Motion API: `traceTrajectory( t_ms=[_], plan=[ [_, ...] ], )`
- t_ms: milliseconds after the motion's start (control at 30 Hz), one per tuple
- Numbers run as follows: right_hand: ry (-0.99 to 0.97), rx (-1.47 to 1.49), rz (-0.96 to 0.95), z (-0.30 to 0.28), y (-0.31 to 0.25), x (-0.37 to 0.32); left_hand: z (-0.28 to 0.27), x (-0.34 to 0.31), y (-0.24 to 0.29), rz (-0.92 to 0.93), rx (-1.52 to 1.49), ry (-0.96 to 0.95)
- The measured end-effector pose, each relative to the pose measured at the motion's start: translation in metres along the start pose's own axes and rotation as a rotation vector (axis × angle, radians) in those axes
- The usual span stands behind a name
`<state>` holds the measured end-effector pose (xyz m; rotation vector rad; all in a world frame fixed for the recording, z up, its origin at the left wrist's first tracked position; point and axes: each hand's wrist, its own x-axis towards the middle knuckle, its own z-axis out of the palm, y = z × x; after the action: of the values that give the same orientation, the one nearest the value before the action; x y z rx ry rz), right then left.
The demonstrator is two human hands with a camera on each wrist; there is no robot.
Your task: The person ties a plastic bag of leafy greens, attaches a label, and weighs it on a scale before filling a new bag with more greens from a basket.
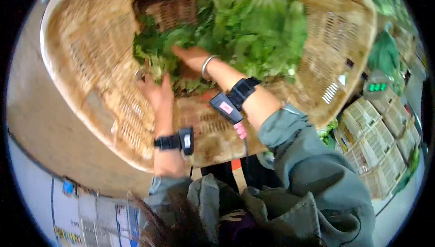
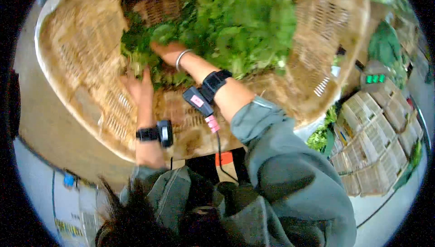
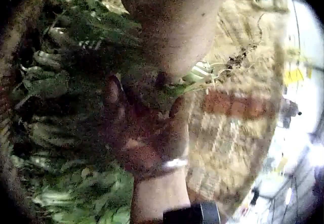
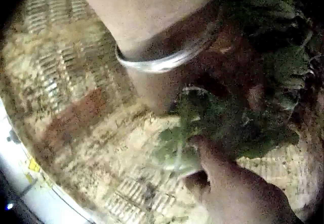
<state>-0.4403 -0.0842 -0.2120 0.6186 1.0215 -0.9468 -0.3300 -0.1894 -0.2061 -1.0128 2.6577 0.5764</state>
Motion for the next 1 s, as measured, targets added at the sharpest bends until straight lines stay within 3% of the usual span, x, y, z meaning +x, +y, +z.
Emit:
traceTrajectory(
  t_ms=[33,67,133,167,200,233,267,300,333,367,400,433,467,500,533,567,600,667,700,733,800,867,933,1000],
  plan=[
    [-0.003,-0.149,-0.197,-0.005,0.009,-0.004,-0.012,-0.006,0.014,0.003,-0.456,-0.049],
    [0.111,-0.315,-0.341,-0.014,0.016,-0.003,-0.021,-0.006,0.028,0.005,-0.907,-0.100],
    [0.328,-0.536,-0.551,-0.030,0.022,-0.022,-0.034,0.014,0.029,-0.014,-0.843,-0.195],
    [0.337,-0.533,-0.557,-0.039,0.021,-0.033,-0.040,0.030,0.024,-0.041,-0.771,-0.286],
    [0.205,-0.388,-0.557,-0.051,0.020,-0.042,-0.043,0.045,0.021,-0.064,-0.705,-0.380],
    [0.066,-0.240,-0.554,-0.063,0.021,-0.048,-0.048,0.059,0.026,-0.192,-0.955,-0.297],
    [0.127,-0.315,-0.493,-0.080,0.024,-0.046,-0.049,0.076,0.037,-0.293,-1.274,-0.367],
    [0.508,-0.810,-0.449,-0.100,0.019,-0.046,-0.047,0.100,0.042,-0.319,-1.260,-0.625],
    [0.667,-0.894,-0.385,-0.121,0.010,-0.053,-0.040,0.120,0.049,-0.342,-1.227,-0.881],
    [0.983,-0.724,-0.596,-0.155,0.024,-0.038,-0.027,0.128,0.062,-0.326,-1.222,-0.893],
    [1.145,-0.655,-0.559,-0.184,0.021,-0.044,-0.009,0.135,0.076,-0.218,-0.939,-0.856],
    [1.295,-0.766,-0.591,-0.207,0.019,-0.048,0.012,0.140,0.091,-0.113,-0.663,-0.807],
    [1.323,-0.805,-0.560,-0.231,0.020,-0.054,0.034,0.145,0.106,-0.097,-0.660,-0.827],
    [1.487,-0.991,-0.604,-0.260,0.028,-0.047,0.056,0.150,0.117,-0.116,-0.558,-0.773],
    [1.463,-1.003,-0.399,-0.278,0.021,-0.060,0.070,0.150,0.128,-0.139,-0.455,-0.711],
    [1.482,-1.032,-0.312,-0.291,0.020,-0.071,0.081,0.147,0.133,-0.133,-0.448,-0.724],
    [1.494,-1.063,-0.225,-0.305,0.023,-0.075,0.087,0.141,0.144,-0.127,-0.553,-0.830],
    [1.508,-1.128,-0.312,-0.336,0.035,-0.060,0.091,0.127,0.167,-0.119,-0.758,-1.036],
    [1.522,-1.199,-0.417,-0.346,0.042,-0.052,0.092,0.119,0.180,-0.430,-0.807,-1.111],
    [1.518,-1.183,-0.416,-0.342,0.036,-0.060,0.097,0.115,0.177,-0.430,-0.789,-1.112],
    [1.476,-1.213,-0.338,-0.335,0.021,-0.061,0.098,0.100,0.162,-0.492,-1.168,-1.038],
    [1.379,-1.273,-0.164,-0.329,0.006,-0.064,0.072,0.072,0.151,-0.020,-1.193,-0.943],
    [1.285,-1.333,-0.029,-0.327,-0.007,-0.066,0.062,0.069,0.145,-0.533,-1.395,-0.892],
    [1.231,-1.402,0.061,-0.325,-0.016,-0.064,0.066,0.066,0.130,-0.611,-1.410,-0.862]
  ],
)
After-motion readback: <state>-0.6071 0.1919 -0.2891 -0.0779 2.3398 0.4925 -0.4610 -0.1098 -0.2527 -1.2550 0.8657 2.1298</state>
